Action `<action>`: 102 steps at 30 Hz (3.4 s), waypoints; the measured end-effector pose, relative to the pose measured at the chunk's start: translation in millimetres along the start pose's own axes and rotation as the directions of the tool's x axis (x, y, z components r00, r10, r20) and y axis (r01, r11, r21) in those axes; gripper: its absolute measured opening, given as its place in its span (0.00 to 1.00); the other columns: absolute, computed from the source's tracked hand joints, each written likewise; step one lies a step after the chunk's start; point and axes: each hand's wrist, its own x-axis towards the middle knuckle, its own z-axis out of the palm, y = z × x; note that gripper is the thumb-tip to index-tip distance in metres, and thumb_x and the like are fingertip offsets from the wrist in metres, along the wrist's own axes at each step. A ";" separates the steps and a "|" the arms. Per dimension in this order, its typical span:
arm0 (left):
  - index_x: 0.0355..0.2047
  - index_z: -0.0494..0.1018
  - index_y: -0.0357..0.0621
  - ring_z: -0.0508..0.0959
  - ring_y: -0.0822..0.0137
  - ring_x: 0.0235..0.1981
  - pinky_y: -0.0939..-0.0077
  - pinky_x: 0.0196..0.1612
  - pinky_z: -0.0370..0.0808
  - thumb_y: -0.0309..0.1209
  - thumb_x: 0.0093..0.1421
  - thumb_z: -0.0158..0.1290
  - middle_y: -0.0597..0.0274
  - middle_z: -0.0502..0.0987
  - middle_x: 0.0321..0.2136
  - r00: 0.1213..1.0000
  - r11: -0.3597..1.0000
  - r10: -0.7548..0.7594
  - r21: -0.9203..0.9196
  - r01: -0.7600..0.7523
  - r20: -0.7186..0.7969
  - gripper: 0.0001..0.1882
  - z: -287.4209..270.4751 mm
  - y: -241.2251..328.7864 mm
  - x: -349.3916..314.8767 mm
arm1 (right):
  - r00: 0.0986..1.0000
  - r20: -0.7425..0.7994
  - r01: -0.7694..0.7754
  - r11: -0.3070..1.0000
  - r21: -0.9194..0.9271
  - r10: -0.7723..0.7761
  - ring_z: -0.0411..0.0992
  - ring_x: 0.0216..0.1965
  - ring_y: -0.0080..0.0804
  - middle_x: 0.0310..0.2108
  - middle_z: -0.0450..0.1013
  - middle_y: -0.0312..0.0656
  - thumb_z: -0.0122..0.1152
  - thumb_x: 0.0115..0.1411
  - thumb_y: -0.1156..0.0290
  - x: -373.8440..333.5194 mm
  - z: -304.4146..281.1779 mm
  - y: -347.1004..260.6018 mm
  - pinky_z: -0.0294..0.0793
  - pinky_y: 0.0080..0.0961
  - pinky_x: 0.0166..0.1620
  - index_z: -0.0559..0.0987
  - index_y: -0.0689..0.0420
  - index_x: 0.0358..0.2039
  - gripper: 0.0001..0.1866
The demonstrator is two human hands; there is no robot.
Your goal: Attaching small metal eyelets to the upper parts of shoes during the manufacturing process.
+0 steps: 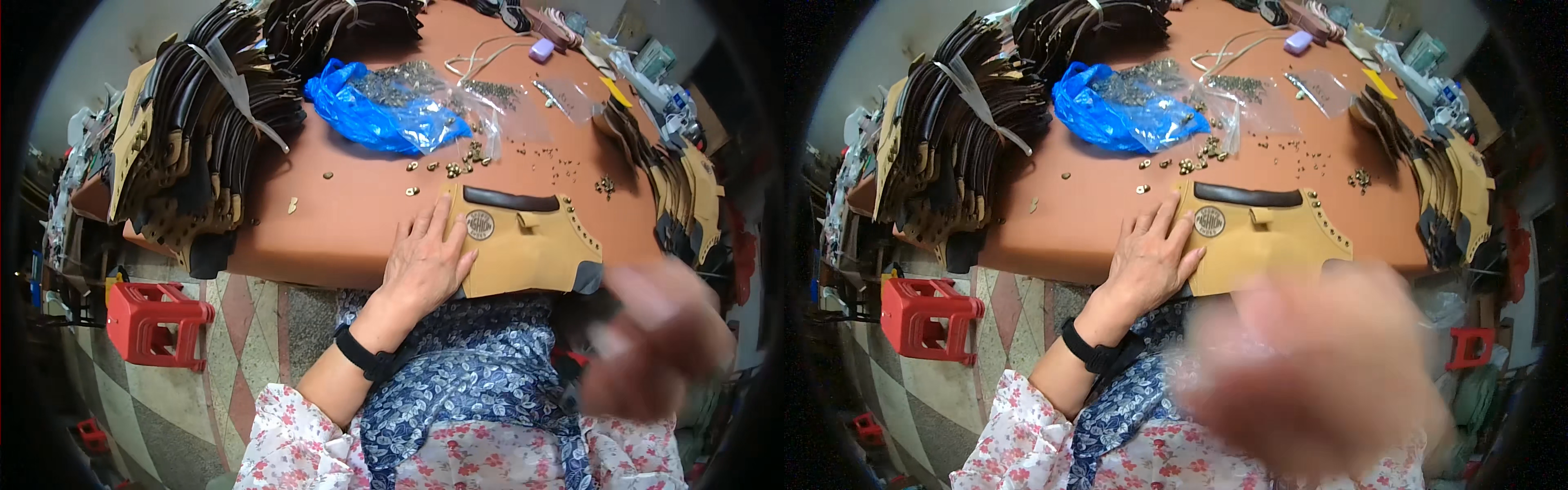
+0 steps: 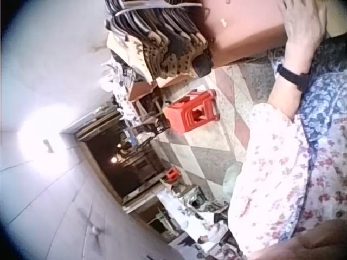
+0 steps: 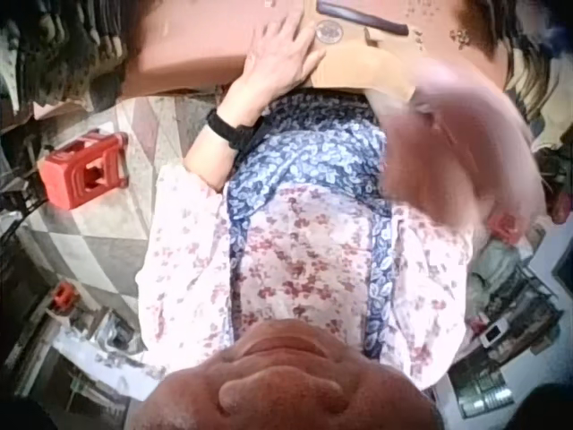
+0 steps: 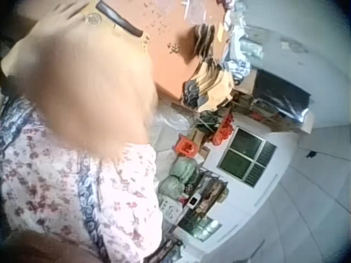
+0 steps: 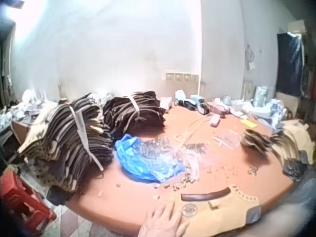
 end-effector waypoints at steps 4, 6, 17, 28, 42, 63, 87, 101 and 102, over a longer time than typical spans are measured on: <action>0.56 0.70 0.40 0.68 0.48 0.57 0.52 0.56 0.66 0.43 0.60 0.56 0.44 0.64 0.62 1.000 0.999 -0.009 -0.035 0.010 0.023 0.28 -1.3 2.3 4.0 | 0.892 0.316 -0.296 0.946 -0.129 0.323 0.73 0.49 0.46 0.49 0.75 0.47 0.62 0.57 0.77 -53.6 65.5 76.6 0.72 0.38 0.51 0.77 0.59 0.51 0.19; 0.56 0.70 0.39 0.68 0.48 0.57 0.52 0.56 0.66 0.44 0.60 0.57 0.44 0.65 0.61 1.000 0.999 0.009 -0.034 -0.009 -0.012 0.29 0.5 1.5 3.6 | 0.833 0.356 -0.391 0.906 -0.162 0.423 0.71 0.55 0.42 0.52 0.74 0.44 0.60 0.59 0.74 -74.5 88.9 94.1 0.70 0.37 0.53 0.77 0.59 0.50 0.18; 0.58 0.69 0.41 0.68 0.49 0.57 0.54 0.56 0.66 0.44 0.58 0.59 0.47 0.66 0.60 1.000 0.996 -0.016 -0.087 0.014 -0.016 0.31 1.1 -2.0 3.8 | 0.776 0.411 -0.414 0.878 -0.239 0.478 0.72 0.54 0.38 0.53 0.75 0.40 0.61 0.60 0.69 -98.0 119.3 110.8 0.68 0.36 0.53 0.79 0.57 0.50 0.17; 0.56 0.69 0.40 0.70 0.50 0.56 0.55 0.56 0.67 0.42 0.56 0.61 0.51 0.70 0.57 0.998 0.992 -0.065 -0.109 0.062 -0.023 0.30 -1.8 0.5 9.8 | 0.841 0.410 -0.228 0.919 -0.322 0.353 0.72 0.47 0.33 0.51 0.74 0.37 0.59 0.57 0.70 -98.5 120.3 114.2 0.67 0.34 0.46 0.79 0.59 0.47 0.17; 0.41 0.80 0.38 0.80 0.50 0.35 0.63 0.42 0.77 0.24 0.59 0.57 0.52 0.80 0.36 0.969 0.984 -0.166 -0.096 0.150 -0.185 0.10 -28.8 -43.7 35.5 | 0.877 0.297 -0.266 0.897 -0.354 0.377 0.73 0.46 0.35 0.47 0.75 0.37 0.57 0.55 0.70 -110.4 134.3 112.0 0.69 0.37 0.46 0.80 0.58 0.45 0.17; 0.42 0.80 0.35 0.81 0.68 0.32 0.73 0.38 0.77 0.19 0.61 0.52 0.52 0.82 0.31 0.878 0.790 -0.470 -0.397 0.467 0.096 0.11 -31.6 -60.3 38.5 | 0.899 0.237 -0.285 0.902 -0.324 0.369 0.74 0.44 0.35 0.43 0.76 0.37 0.57 0.56 0.70 -119.7 138.2 115.7 0.70 0.39 0.44 0.80 0.57 0.44 0.15; 0.36 0.81 0.37 0.81 0.66 0.34 0.74 0.41 0.77 0.20 0.55 0.60 0.58 0.80 0.32 0.933 0.879 -0.277 -0.332 0.343 0.231 0.07 -47.0 -80.7 47.7 | 0.872 0.287 -0.336 0.912 -0.237 0.396 0.71 0.50 0.35 0.50 0.74 0.40 0.58 0.57 0.71 -110.9 130.4 110.9 0.68 0.39 0.52 0.79 0.61 0.47 0.17; 0.35 0.80 0.37 0.82 0.59 0.34 0.70 0.40 0.77 0.20 0.56 0.60 0.56 0.81 0.32 0.967 0.942 -0.186 -0.247 0.225 0.172 0.06 -48.4 -79.8 47.5 | 0.878 0.278 -0.320 0.909 -0.266 0.390 0.71 0.49 0.35 0.48 0.74 0.39 0.59 0.55 0.72 -111.6 130.9 113.9 0.67 0.37 0.52 0.79 0.61 0.46 0.17; 0.35 0.80 0.37 0.82 0.59 0.34 0.70 0.40 0.77 0.20 0.56 0.60 0.56 0.81 0.33 0.970 0.947 -0.176 -0.239 0.214 0.170 0.06 -48.4 -79.7 48.0 | 0.878 0.274 -0.320 0.907 -0.275 0.393 0.71 0.49 0.35 0.48 0.74 0.39 0.59 0.55 0.72 -112.3 131.1 114.5 0.67 0.37 0.52 0.79 0.61 0.46 0.17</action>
